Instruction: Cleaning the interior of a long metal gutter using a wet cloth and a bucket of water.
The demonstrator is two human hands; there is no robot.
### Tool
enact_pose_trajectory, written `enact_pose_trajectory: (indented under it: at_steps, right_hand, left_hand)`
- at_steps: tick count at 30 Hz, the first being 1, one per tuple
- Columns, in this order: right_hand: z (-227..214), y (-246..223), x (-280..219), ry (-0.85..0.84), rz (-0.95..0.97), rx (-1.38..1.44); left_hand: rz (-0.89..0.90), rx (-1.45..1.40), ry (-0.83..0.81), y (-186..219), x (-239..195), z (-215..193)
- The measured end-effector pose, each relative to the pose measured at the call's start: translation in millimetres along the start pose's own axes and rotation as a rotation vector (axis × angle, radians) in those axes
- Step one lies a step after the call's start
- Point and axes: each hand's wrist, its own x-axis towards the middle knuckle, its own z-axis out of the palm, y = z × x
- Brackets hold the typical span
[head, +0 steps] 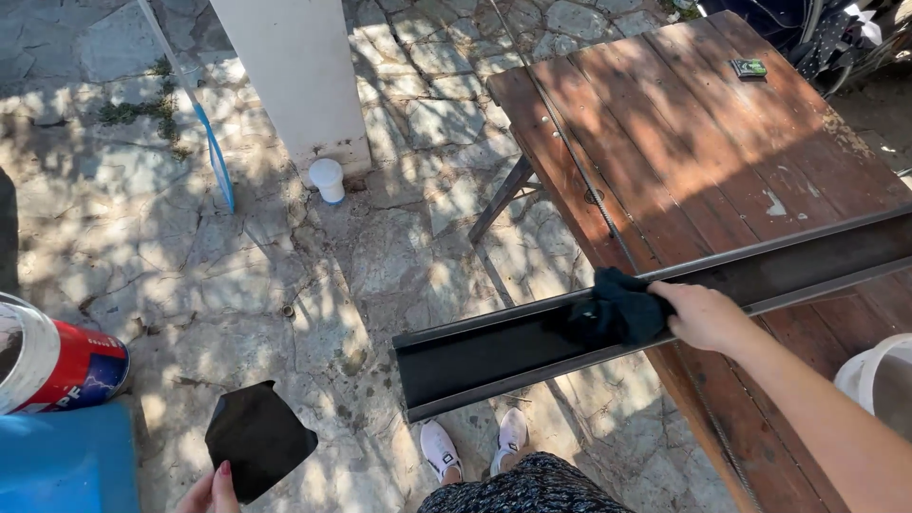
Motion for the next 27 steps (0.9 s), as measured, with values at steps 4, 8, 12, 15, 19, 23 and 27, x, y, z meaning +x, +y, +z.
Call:
enact_pose_trajectory:
  at_steps: [4,8,12,15,19,23,27]
  right_hand:
    - [-4.4,30.0,18.2,-0.207,0.235,-0.325]
    - [-6.0,-3.1,37.6,-0.5,0.064,-0.353]
    - [-22.9,-65.8,30.7,-0.637,-0.083,-0.271]
    - [-21.6,-120.8,26.6,-0.661,-0.234,-0.279]
    - [-15.2,-227.3,7.5,-0.614,-0.444,-0.212]
    - [7.4,-321.9,-1.5,-0.463,-0.665,-0.127]
    - [34.7,-384.9,2.1,-0.399,-0.742,-0.132]
  left_hand:
    - [-0.207,0.104,-0.179,139.0,-49.4,-54.4]
    - [-0.169,0.19,-0.184,155.0,-54.6,-52.5]
    - [-0.152,0.272,-0.228,163.0,-64.0,-61.5]
    - [-0.029,0.261,-0.152,154.6,-69.3,-66.8]
    - [-0.043,0.242,-0.139,145.1,-75.0,-73.3]
    - [-0.226,0.237,-0.141,155.2,-78.4,-88.9]
    - [-0.296,0.053,-0.056,119.7,-77.4,-97.5]
